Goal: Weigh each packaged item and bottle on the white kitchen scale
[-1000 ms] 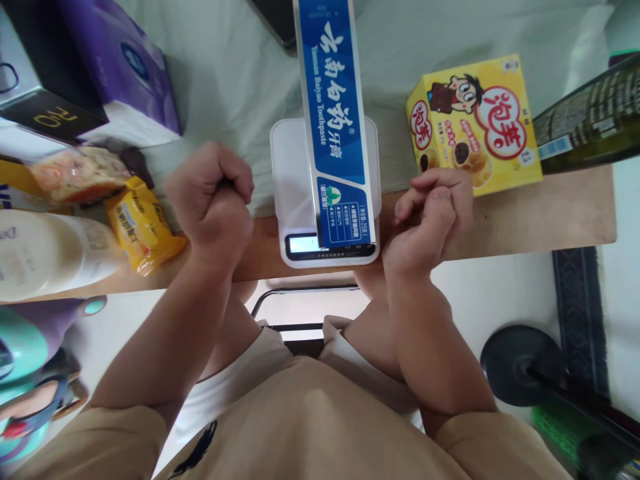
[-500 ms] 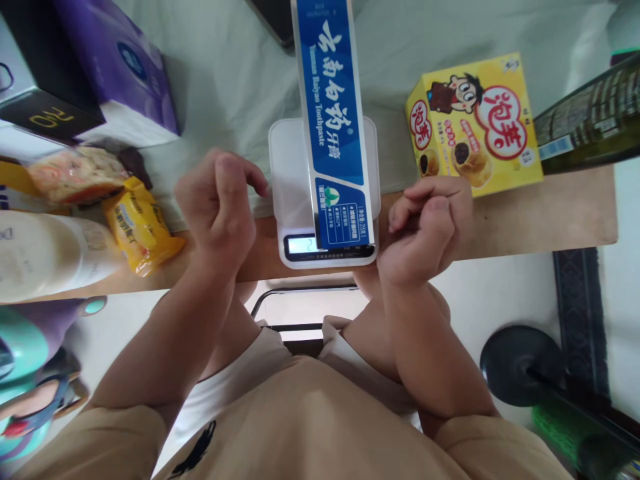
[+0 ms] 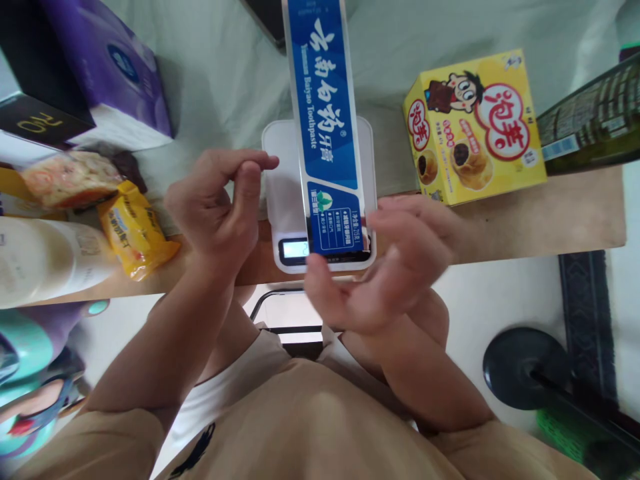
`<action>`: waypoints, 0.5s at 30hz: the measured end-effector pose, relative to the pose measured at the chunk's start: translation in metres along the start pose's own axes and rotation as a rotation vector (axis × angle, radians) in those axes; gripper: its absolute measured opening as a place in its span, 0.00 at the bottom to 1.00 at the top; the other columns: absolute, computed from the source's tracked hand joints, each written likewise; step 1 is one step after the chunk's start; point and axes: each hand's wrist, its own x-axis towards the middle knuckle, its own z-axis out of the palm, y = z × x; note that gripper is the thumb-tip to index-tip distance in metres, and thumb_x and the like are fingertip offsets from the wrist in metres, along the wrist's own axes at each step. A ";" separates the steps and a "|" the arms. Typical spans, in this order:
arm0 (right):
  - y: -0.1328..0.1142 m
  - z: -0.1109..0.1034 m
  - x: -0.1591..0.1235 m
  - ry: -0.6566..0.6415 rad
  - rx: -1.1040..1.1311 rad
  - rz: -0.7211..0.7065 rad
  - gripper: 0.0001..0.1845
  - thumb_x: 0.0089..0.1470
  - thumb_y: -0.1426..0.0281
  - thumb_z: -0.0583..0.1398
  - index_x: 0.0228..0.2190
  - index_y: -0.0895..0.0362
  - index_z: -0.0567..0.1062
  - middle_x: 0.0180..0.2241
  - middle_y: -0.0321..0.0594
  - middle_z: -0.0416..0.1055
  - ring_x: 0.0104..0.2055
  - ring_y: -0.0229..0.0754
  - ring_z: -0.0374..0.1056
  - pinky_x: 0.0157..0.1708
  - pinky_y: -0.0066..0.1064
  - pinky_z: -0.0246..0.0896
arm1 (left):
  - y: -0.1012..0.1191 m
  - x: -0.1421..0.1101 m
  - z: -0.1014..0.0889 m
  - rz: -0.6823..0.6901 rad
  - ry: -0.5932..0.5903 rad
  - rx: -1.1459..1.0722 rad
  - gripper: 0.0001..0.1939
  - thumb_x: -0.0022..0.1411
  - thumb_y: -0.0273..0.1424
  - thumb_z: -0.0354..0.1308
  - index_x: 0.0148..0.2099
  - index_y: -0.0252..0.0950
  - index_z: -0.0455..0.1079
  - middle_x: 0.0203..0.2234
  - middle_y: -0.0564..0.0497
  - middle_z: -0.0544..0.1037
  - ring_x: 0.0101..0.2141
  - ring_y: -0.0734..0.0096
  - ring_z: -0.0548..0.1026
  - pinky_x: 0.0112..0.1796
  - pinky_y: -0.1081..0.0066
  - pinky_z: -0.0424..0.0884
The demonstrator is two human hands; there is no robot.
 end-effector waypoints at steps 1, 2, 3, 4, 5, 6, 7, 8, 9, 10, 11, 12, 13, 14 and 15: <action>-0.008 0.001 -0.003 -0.024 -0.082 -0.120 0.27 0.45 0.57 0.71 0.45 0.45 0.69 0.47 0.38 0.60 0.57 0.49 0.64 0.59 0.54 0.72 | 0.002 0.000 0.000 0.004 0.004 -0.014 0.13 0.79 0.38 0.55 0.44 0.45 0.81 0.38 0.54 0.88 0.41 0.70 0.84 0.46 0.63 0.79; -0.015 0.002 -0.006 -0.064 -0.143 -0.200 0.27 0.49 0.58 0.70 0.49 0.43 0.68 0.49 0.39 0.60 0.58 0.50 0.63 0.60 0.55 0.72 | 0.003 -0.001 0.000 0.017 0.006 -0.025 0.14 0.79 0.38 0.54 0.44 0.46 0.81 0.39 0.54 0.88 0.41 0.69 0.84 0.47 0.63 0.79; -0.021 0.004 -0.008 -0.109 -0.190 -0.241 0.27 0.52 0.60 0.69 0.51 0.42 0.67 0.52 0.40 0.59 0.60 0.51 0.63 0.62 0.56 0.72 | 0.004 -0.001 0.000 0.029 0.002 -0.031 0.15 0.79 0.40 0.53 0.44 0.46 0.81 0.39 0.53 0.88 0.40 0.69 0.84 0.47 0.63 0.79; -0.024 0.005 -0.009 -0.140 -0.209 -0.241 0.27 0.53 0.62 0.68 0.52 0.41 0.67 0.53 0.41 0.59 0.61 0.51 0.62 0.62 0.57 0.72 | 0.004 -0.002 -0.001 0.025 -0.007 -0.031 0.16 0.79 0.42 0.53 0.45 0.45 0.81 0.39 0.53 0.88 0.41 0.68 0.84 0.48 0.62 0.79; -0.026 0.006 -0.010 -0.158 -0.213 -0.225 0.27 0.54 0.63 0.68 0.53 0.41 0.67 0.55 0.42 0.59 0.63 0.52 0.62 0.63 0.58 0.72 | 0.005 -0.002 -0.001 0.004 -0.021 -0.030 0.17 0.78 0.45 0.53 0.46 0.45 0.81 0.39 0.52 0.88 0.41 0.67 0.84 0.49 0.62 0.79; -0.026 0.007 -0.010 -0.166 -0.213 -0.206 0.27 0.54 0.63 0.68 0.53 0.42 0.67 0.56 0.42 0.59 0.65 0.54 0.61 0.64 0.60 0.72 | 0.005 -0.003 -0.002 -0.032 -0.044 -0.029 0.19 0.77 0.48 0.53 0.46 0.45 0.81 0.40 0.51 0.87 0.42 0.65 0.84 0.50 0.61 0.79; -0.025 0.008 -0.009 -0.169 -0.210 -0.191 0.28 0.55 0.63 0.69 0.54 0.42 0.67 0.58 0.43 0.60 0.67 0.56 0.61 0.65 0.62 0.71 | 0.006 -0.003 -0.003 -0.069 -0.065 -0.036 0.20 0.77 0.50 0.53 0.47 0.45 0.81 0.41 0.51 0.87 0.44 0.64 0.84 0.52 0.61 0.79; -0.024 0.008 -0.009 -0.174 -0.208 -0.178 0.28 0.55 0.62 0.69 0.54 0.42 0.67 0.60 0.44 0.60 0.69 0.58 0.60 0.65 0.64 0.70 | 0.006 -0.004 -0.003 -0.096 -0.079 -0.050 0.21 0.76 0.51 0.53 0.48 0.45 0.81 0.42 0.50 0.87 0.45 0.63 0.83 0.53 0.60 0.78; -0.022 0.008 -0.009 -0.186 -0.209 -0.165 0.28 0.55 0.62 0.69 0.54 0.43 0.67 0.62 0.45 0.61 0.71 0.60 0.59 0.66 0.65 0.70 | 0.007 -0.004 -0.004 -0.110 -0.088 -0.070 0.21 0.76 0.51 0.53 0.48 0.45 0.81 0.42 0.50 0.86 0.46 0.63 0.83 0.55 0.60 0.78; -0.020 0.008 -0.008 -0.200 -0.211 -0.158 0.29 0.55 0.62 0.69 0.55 0.44 0.67 0.63 0.46 0.61 0.72 0.60 0.59 0.66 0.65 0.70 | 0.007 -0.005 -0.004 -0.111 -0.089 -0.091 0.20 0.77 0.50 0.53 0.48 0.45 0.81 0.42 0.50 0.86 0.46 0.62 0.83 0.55 0.60 0.77; -0.019 0.008 -0.008 -0.213 -0.212 -0.149 0.29 0.55 0.62 0.69 0.55 0.45 0.68 0.65 0.47 0.61 0.73 0.61 0.59 0.66 0.65 0.70 | 0.006 -0.005 -0.004 -0.100 -0.085 -0.105 0.18 0.77 0.48 0.54 0.48 0.45 0.81 0.42 0.50 0.86 0.46 0.63 0.83 0.55 0.60 0.77; -0.017 0.008 -0.008 -0.222 -0.208 -0.137 0.29 0.55 0.62 0.69 0.55 0.46 0.68 0.65 0.48 0.63 0.73 0.60 0.60 0.65 0.64 0.71 | 0.006 -0.005 -0.003 -0.082 -0.079 -0.108 0.17 0.77 0.47 0.54 0.48 0.45 0.81 0.42 0.51 0.86 0.46 0.63 0.83 0.55 0.60 0.76; -0.017 0.008 -0.008 -0.228 -0.197 -0.126 0.28 0.55 0.62 0.69 0.55 0.46 0.68 0.64 0.47 0.65 0.72 0.60 0.62 0.65 0.64 0.71 | 0.004 -0.005 -0.002 -0.044 -0.069 -0.105 0.17 0.77 0.46 0.54 0.48 0.45 0.80 0.42 0.52 0.86 0.45 0.65 0.83 0.54 0.60 0.76; -0.016 0.008 -0.008 -0.230 -0.182 -0.116 0.28 0.55 0.63 0.69 0.55 0.46 0.69 0.62 0.46 0.68 0.71 0.59 0.64 0.65 0.63 0.72 | 0.002 -0.005 -0.001 -0.004 -0.061 -0.098 0.17 0.78 0.46 0.54 0.49 0.45 0.80 0.42 0.52 0.86 0.45 0.66 0.82 0.53 0.60 0.77; -0.016 0.008 -0.007 -0.228 -0.166 -0.109 0.27 0.55 0.63 0.69 0.54 0.46 0.70 0.60 0.45 0.71 0.70 0.59 0.66 0.65 0.63 0.72 | -0.001 -0.005 0.000 0.031 -0.050 -0.095 0.17 0.78 0.46 0.54 0.49 0.45 0.80 0.42 0.53 0.86 0.44 0.67 0.82 0.52 0.61 0.77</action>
